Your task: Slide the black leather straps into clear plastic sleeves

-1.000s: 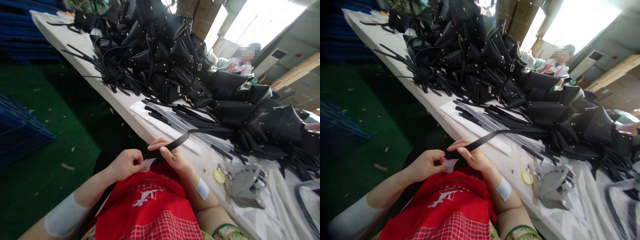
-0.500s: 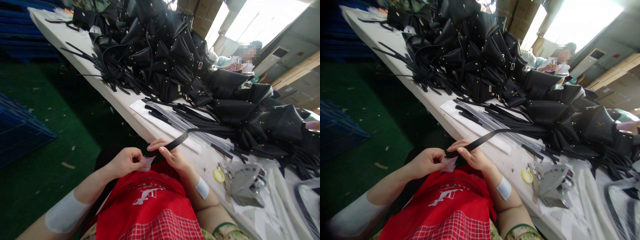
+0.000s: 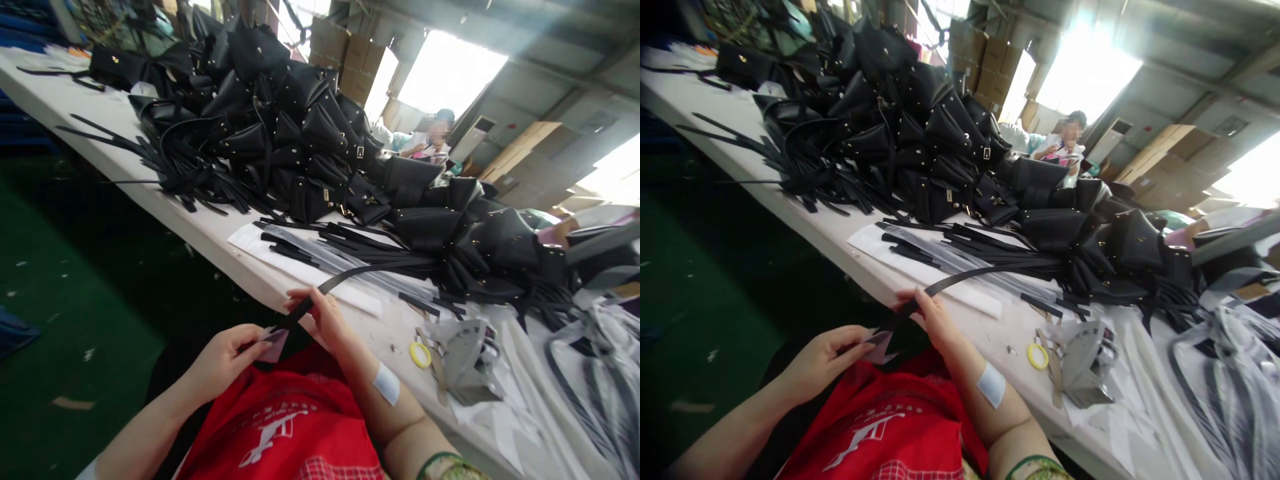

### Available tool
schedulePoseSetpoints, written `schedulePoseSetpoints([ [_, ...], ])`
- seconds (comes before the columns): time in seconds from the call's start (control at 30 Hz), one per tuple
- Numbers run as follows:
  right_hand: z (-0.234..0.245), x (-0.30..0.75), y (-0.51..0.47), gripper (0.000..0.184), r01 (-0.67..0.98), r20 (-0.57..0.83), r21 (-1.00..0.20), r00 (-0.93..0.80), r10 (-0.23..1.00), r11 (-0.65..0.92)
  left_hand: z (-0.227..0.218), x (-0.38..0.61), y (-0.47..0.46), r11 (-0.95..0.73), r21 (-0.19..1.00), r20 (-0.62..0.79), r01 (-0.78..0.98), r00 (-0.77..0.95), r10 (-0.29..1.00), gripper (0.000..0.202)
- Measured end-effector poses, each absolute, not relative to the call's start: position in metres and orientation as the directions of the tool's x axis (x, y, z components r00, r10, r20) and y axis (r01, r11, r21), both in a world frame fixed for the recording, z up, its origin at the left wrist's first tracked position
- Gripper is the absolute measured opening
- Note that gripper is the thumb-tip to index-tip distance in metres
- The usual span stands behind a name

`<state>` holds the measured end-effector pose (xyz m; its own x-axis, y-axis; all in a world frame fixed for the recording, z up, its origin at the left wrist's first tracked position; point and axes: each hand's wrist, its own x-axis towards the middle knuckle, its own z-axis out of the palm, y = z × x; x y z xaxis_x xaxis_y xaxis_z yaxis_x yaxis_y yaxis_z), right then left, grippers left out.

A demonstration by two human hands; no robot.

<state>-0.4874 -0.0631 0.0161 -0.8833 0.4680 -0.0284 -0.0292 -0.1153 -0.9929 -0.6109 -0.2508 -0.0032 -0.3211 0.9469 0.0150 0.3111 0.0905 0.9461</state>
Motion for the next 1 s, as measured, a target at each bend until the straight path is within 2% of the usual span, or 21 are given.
schedulePoseSetpoints([
  [0.07, 0.013, -0.489, -0.056, 0.061, -0.072, -0.059, -0.979, -0.795, 0.604, -0.19, -0.006, -0.612, -0.248, 0.133, 0.947, -0.038, 0.294, -0.308, 0.951, 0.038],
  [0.1, 0.011, -0.489, -0.056, 0.061, -0.079, -0.062, -0.976, -0.789, 0.611, -0.2, -0.008, -0.612, -0.246, 0.144, 0.949, -0.053, 0.28, -0.309, 0.95, 0.041],
  [0.2, 0.005, -0.489, -0.067, 0.062, -0.03, -0.064, -0.98, -0.885, 0.462, -0.195, -0.011, -0.607, -0.233, 0.141, 0.96, -0.049, 0.241, -0.352, 0.935, 0.044],
  [0.27, 0.001, -0.488, -0.077, 0.062, 0.015, -0.069, -0.988, -0.934, 0.351, -0.153, -0.012, -0.603, -0.225, 0.124, 0.953, -0.003, 0.276, -0.4, 0.917, 0.044],
  [0.33, -0.002, -0.486, -0.079, 0.061, 0.048, -0.089, -0.989, -0.946, 0.311, -0.138, -0.013, -0.601, -0.22, 0.118, 0.933, 0.041, 0.339, -0.428, 0.903, 0.042],
  [0.4, -0.004, -0.483, -0.07, 0.06, 0.047, -0.128, -0.973, -0.924, 0.36, -0.225, -0.013, -0.603, -0.221, 0.13, 0.914, 0.052, 0.385, -0.428, 0.902, 0.041],
  [0.5, -0.008, -0.478, -0.05, 0.06, -0.036, -0.187, -0.926, -0.819, 0.542, -0.375, -0.014, -0.61, -0.223, 0.164, 0.895, 0.019, 0.414, -0.403, 0.915, 0.042],
  [0.57, -0.014, -0.476, -0.048, 0.057, -0.063, -0.183, -0.939, -0.74, 0.647, -0.337, -0.015, -0.612, -0.221, 0.192, 0.893, -0.02, 0.406, -0.39, 0.92, 0.045],
  [0.6, -0.018, -0.476, -0.052, 0.055, -0.037, -0.173, -0.955, -0.741, 0.649, -0.295, -0.016, -0.612, -0.217, 0.198, 0.896, -0.031, 0.398, -0.389, 0.921, 0.046],
  [0.67, -0.025, -0.477, -0.062, 0.054, 0.032, -0.159, -0.972, -0.819, 0.551, -0.233, -0.017, -0.608, -0.209, 0.192, 0.902, -0.022, 0.387, -0.404, 0.915, 0.048],
  [0.73, -0.027, -0.477, -0.062, 0.057, 0.044, -0.164, -0.965, -0.869, 0.467, -0.257, -0.02, -0.604, -0.202, 0.185, 0.906, -0.007, 0.381, -0.422, 0.906, 0.048],
  [0.77, -0.025, -0.475, -0.055, 0.06, 0.002, -0.155, -0.957, -0.849, 0.505, -0.291, -0.021, -0.602, -0.2, 0.188, 0.909, -0.016, 0.372, -0.419, 0.908, 0.049],
  [0.83, -0.014, -0.469, -0.032, 0.062, -0.145, -0.126, -0.938, -0.703, 0.7, -0.315, -0.022, -0.601, -0.197, 0.206, 0.918, -0.069, 0.339, -0.373, 0.925, 0.051],
  [0.9, -0.002, -0.463, -0.01, 0.062, -0.242, -0.077, -0.939, -0.544, 0.836, -0.243, -0.021, -0.6, -0.193, 0.208, 0.926, -0.108, 0.315, -0.308, 0.945, 0.052],
  [0.93, 0.002, -0.46, -0.005, 0.061, -0.235, -0.055, -0.948, -0.538, 0.841, -0.213, -0.018, -0.599, -0.189, 0.201, 0.929, -0.108, 0.31, -0.293, 0.95, 0.052],
  [1.0, 0.006, -0.459, -0.009, 0.06, -0.153, -0.059, -0.966, -0.652, 0.756, -0.206, -0.011, -0.595, -0.178, 0.166, 0.937, -0.069, 0.308, -0.301, 0.951, 0.05],
])
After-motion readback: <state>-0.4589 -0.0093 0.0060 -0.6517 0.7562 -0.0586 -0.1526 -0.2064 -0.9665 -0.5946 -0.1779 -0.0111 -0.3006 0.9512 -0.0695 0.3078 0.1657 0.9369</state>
